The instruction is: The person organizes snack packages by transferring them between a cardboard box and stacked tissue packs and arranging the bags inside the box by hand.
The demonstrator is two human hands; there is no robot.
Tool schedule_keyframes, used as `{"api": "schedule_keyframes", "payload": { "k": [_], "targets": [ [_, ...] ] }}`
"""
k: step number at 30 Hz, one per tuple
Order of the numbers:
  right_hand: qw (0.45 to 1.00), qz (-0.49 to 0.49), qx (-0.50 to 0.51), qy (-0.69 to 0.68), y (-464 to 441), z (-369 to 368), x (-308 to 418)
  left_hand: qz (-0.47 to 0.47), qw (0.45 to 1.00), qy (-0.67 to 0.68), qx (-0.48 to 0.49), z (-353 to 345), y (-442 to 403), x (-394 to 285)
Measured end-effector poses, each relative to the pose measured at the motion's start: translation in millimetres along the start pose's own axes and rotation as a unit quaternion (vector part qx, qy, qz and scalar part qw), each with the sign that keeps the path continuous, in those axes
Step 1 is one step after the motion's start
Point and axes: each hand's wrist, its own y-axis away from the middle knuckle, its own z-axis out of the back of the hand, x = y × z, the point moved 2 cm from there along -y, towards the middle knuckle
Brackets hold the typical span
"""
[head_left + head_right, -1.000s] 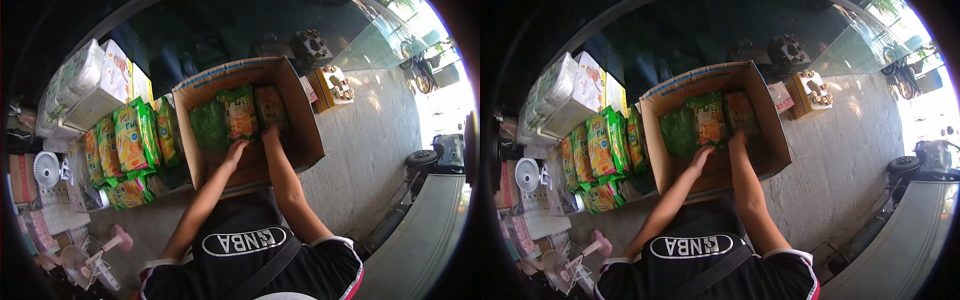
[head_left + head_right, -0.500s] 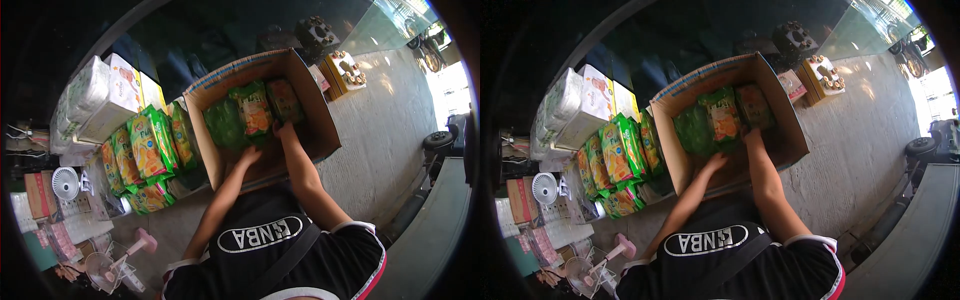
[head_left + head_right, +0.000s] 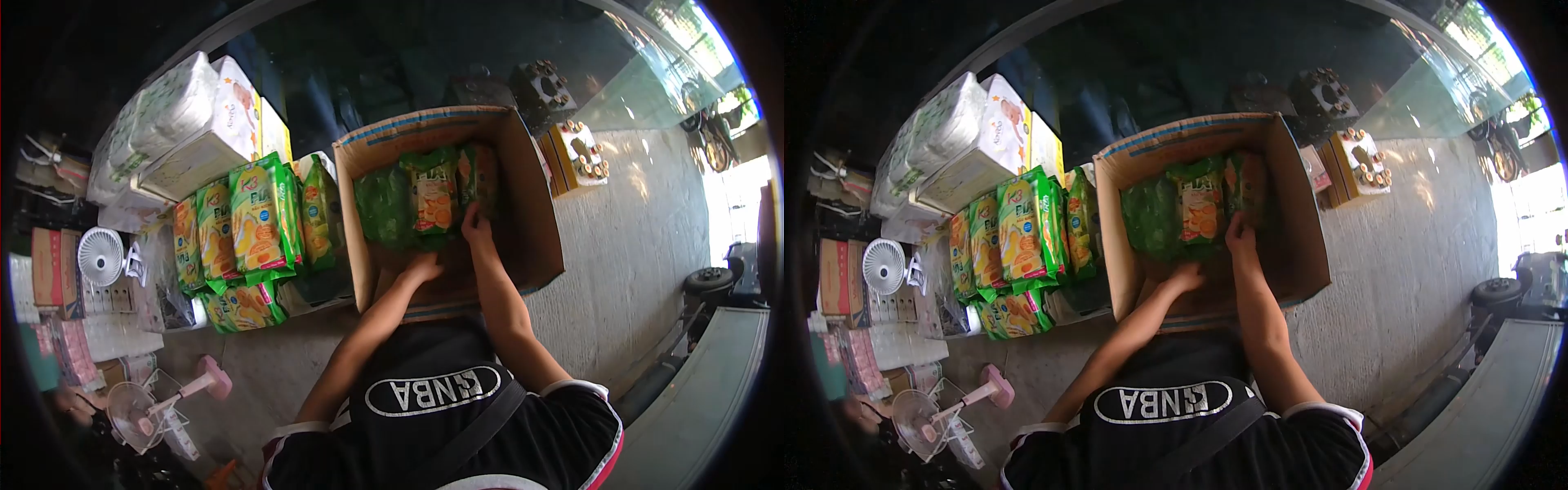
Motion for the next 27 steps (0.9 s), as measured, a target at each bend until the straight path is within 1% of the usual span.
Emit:
{"api": "schedule_keyframes", "payload": {
  "k": [1,2,3,5,6,8,9,11,12,13,14,15,17,18,20,21,22,24,26,27],
  "targets": [
    [0.998,-0.041,0.036,-0.016,-5,2,4,0.012,0.999,-0.027,0.016,-1,0,0],
    [0.994,-0.081,0.072,-0.033,-12,3,7,0.002,0.999,-0.034,0.000,-2,0,0],
    [0.994,-0.082,0.070,-0.029,-10,1,2,0.003,1.000,-0.030,-0.003,3,0,-2],
    [0.983,-0.148,0.102,-0.045,7,-2,-14,0.027,0.997,-0.058,0.037,13,3,-6],
    [0.983,-0.146,0.100,-0.048,13,-3,-21,0.028,0.997,-0.058,0.040,11,1,-1],
    [0.962,-0.221,0.156,-0.042,27,-13,-40,-0.019,0.997,0.027,-0.067,10,-9,8],
    [0.962,-0.220,0.159,-0.042,39,-18,-49,-0.022,0.997,0.026,-0.067,15,-7,6],
    [0.964,-0.224,0.145,-0.014,62,-24,-62,-0.040,0.993,0.091,-0.061,34,0,-2],
    [0.964,-0.210,0.161,0.040,68,-22,-61,-0.045,0.993,0.088,-0.065,38,0,-2],
    [0.962,-0.212,0.166,0.041,77,-21,-62,-0.010,0.988,0.115,-0.107,37,1,3],
    [0.964,-0.216,0.145,0.053,87,-16,-60,0.026,0.979,0.142,-0.147,35,2,9],
    [0.966,-0.219,0.120,0.065,97,-11,-60,0.026,0.978,0.142,-0.148,31,0,15],
    [0.967,-0.216,0.113,0.079,111,0,-62,0.060,0.979,0.110,-0.158,23,-4,29],
    [0.967,-0.211,0.105,0.095,113,2,-60,0.063,0.978,0.114,-0.161,23,-3,27],
    [0.965,-0.217,0.092,0.113,106,2,-59,0.056,0.973,0.181,-0.128,20,0,26],
    [0.963,-0.223,0.084,0.124,99,4,-58,0.061,0.972,0.184,-0.132,22,6,24],
    [0.956,-0.258,0.065,0.123,91,2,-58,0.067,0.966,0.197,-0.154,24,13,23],
    [0.955,-0.256,0.058,0.137,84,7,-58,0.081,0.957,0.210,-0.183,30,22,31],
    [0.954,-0.246,0.058,0.159,81,14,-61,0.154,0.908,0.217,-0.323,36,26,47],
    [0.954,-0.249,0.054,0.160,84,15,-65,0.159,0.906,0.219,-0.324,35,23,58]
  ]
}}
